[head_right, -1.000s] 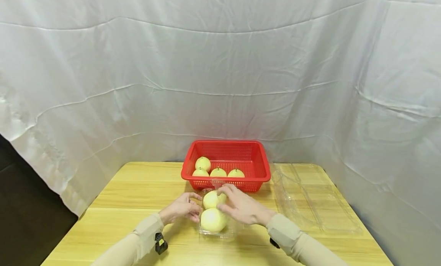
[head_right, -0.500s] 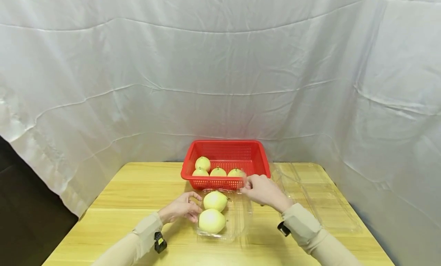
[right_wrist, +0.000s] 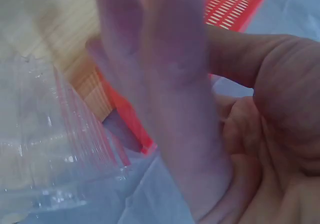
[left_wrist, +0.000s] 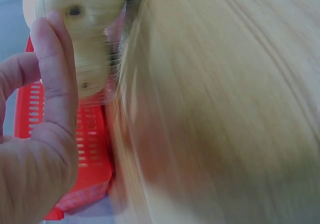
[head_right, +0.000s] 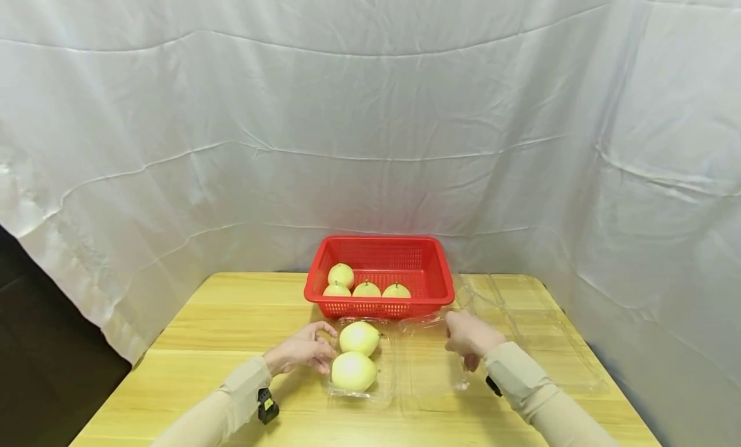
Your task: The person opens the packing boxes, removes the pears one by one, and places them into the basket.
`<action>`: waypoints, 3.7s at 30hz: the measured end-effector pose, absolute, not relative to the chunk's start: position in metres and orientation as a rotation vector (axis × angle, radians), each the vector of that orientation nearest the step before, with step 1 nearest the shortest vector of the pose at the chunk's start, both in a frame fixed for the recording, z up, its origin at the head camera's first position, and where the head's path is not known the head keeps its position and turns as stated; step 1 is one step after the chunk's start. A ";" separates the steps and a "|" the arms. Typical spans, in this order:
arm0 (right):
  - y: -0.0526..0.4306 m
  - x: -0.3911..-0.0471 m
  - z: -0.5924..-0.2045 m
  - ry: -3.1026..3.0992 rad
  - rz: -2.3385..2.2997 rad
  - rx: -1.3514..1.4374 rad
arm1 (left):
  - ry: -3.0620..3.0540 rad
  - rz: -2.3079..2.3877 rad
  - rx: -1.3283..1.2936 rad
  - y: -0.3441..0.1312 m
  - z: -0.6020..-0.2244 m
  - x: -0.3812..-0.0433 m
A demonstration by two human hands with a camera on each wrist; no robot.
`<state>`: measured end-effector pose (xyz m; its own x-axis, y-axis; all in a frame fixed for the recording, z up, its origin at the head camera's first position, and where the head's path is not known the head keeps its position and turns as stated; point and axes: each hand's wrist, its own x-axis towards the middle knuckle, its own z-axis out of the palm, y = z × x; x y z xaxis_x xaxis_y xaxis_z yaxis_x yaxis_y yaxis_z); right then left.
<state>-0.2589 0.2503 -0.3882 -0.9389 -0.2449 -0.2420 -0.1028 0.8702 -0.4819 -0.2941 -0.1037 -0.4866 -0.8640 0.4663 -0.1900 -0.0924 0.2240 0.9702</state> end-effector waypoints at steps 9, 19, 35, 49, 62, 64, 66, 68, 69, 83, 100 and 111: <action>0.245 -0.269 -0.399 2.961 -0.484 -0.420 | 2.056 1.735 0.336 -0.100 -0.488 -0.302; 0.218 -0.281 -0.388 3.127 -0.507 -0.765 | 2.100 1.759 0.327 -0.097 -0.487 -0.303; 0.217 -0.312 -0.399 3.322 -0.300 -0.765 | 3.033 0.898 0.945 -0.074 -0.467 -0.283; 0.223 -0.331 -0.403 3.290 -0.314 -0.622 | 3.044 0.152 1.047 -0.051 -0.452 -0.264; 0.221 -0.335 -0.399 3.245 -0.325 -0.581 | 3.077 0.063 0.998 -0.041 -0.456 -0.261; 0.220 -0.335 -0.398 3.240 -0.323 -0.575 | 3.099 0.032 0.996 -0.040 -0.456 -0.261; 0.219 -0.334 -0.397 3.235 -0.316 -0.565 | 3.126 -0.015 0.999 -0.040 -0.457 -0.261; 0.219 -0.335 -0.397 3.235 -0.307 -0.561 | 3.149 -0.068 1.000 -0.038 -0.458 -0.262; 0.219 -0.335 -0.397 3.235 -0.306 -0.561 | 3.154 -0.083 1.000 -0.037 -0.459 -0.262; 0.218 -0.338 -0.396 3.223 -0.276 -0.546 | 3.090 -0.090 0.959 -0.027 -0.454 -0.255; 0.222 -0.339 -0.401 3.200 -0.212 -0.624 | 3.139 0.131 0.933 -0.021 -0.468 -0.261; 0.222 -0.339 -0.404 3.188 -0.212 -0.621 | 3.247 0.431 0.900 -0.022 -0.462 -0.260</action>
